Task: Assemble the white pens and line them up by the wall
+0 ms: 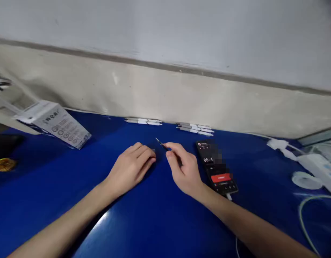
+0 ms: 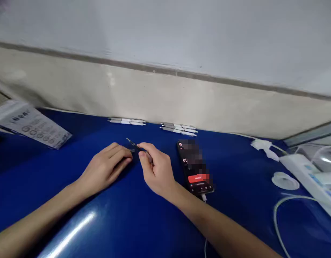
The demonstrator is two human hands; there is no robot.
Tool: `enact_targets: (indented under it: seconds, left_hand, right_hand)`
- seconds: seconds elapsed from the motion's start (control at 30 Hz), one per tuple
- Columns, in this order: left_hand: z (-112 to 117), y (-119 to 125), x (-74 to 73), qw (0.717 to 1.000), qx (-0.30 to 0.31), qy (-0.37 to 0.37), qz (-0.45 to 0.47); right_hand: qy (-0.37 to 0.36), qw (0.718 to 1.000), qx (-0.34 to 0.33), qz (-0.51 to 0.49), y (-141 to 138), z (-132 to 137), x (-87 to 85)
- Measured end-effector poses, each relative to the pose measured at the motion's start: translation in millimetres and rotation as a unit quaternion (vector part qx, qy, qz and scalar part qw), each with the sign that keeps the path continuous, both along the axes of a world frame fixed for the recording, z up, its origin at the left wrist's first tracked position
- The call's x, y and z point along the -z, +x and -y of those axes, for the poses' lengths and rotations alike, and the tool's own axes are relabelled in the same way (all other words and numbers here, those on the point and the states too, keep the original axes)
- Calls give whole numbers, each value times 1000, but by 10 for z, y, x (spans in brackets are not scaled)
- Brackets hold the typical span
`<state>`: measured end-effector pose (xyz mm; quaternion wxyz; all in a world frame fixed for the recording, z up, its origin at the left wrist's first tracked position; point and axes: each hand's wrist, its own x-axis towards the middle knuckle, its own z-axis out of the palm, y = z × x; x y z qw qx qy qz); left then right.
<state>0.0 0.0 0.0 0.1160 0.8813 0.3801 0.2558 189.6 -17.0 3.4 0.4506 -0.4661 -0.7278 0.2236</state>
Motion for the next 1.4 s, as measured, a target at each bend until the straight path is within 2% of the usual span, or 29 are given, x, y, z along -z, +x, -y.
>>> enact_targets:
  seconds: [0.2,0.4,0.7,0.93,1.4]
  left_hand:
    - [9,-7,-6,999,-37,-17,21]
    - [-11,-39,-5,993,-85,-42,75]
    - [-33,-50,20,972,-165,-76,147]
    - [-27,-38,9,971,-165,-75,155]
    - [-21,-36,-8,977,-143,-65,145]
  right_hand:
    - [14,1000,-11,-4,21,9,17]
    - [-13,1000,-21,11,23,11,10]
    - [-12,994,16,107,14,37,21]
    - [-9,984,44,174,-6,41,42]
    - [-14,978,38,205,-6,44,42]
